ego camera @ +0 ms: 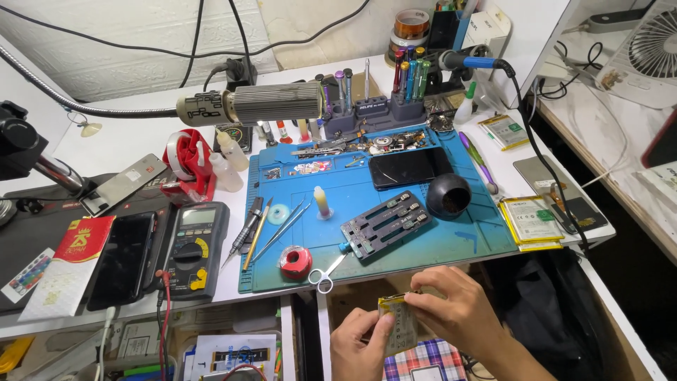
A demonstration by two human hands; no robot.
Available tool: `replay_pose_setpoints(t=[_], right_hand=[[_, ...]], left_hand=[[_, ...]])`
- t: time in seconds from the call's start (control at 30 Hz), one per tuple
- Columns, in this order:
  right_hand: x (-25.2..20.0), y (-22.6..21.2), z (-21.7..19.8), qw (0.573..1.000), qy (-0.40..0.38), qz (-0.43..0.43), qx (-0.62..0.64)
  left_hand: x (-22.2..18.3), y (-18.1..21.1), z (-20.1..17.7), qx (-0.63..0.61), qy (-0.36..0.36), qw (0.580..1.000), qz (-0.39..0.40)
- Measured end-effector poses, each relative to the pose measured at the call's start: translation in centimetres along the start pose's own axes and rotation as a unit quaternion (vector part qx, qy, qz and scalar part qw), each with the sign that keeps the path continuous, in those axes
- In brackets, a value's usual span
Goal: Carefully peeling adhesive tape from a mobile phone battery at a repair station.
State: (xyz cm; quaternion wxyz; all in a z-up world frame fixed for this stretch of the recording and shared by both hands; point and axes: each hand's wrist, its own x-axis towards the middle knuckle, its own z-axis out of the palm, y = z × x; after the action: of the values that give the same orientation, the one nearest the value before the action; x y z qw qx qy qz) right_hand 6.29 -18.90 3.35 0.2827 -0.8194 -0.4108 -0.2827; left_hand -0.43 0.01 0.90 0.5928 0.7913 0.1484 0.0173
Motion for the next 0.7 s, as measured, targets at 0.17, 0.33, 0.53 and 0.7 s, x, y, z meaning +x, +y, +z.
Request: replay_pose_setpoints(t=[0.17,0.33,0.53,0.7], right_hand=[[-0.5,-0.4,0.3,0.992,-0.017,0.066,0.103],[-0.9,-0.7,0.2,0.955,0.035,0.178,0.235],[-1.5,-0.4,0.7,0.843,-0.031,0.400,0.357],[-0.3,-1.8,0.0,0.942,-0.041,0.192,0.272]], left_hand=[[0.5,-0.4,-0.6,-0.070,0.010,0.995,0.076],[0.6,-0.2,-0.8,-0.143,-0.027,0.989,0.028],[0.8,0.4,-1.2,-0.189,-0.087,0.978,-0.037],[0.7,2.3,-2.2,-0.346,-0.181,0.909,-0.145]])
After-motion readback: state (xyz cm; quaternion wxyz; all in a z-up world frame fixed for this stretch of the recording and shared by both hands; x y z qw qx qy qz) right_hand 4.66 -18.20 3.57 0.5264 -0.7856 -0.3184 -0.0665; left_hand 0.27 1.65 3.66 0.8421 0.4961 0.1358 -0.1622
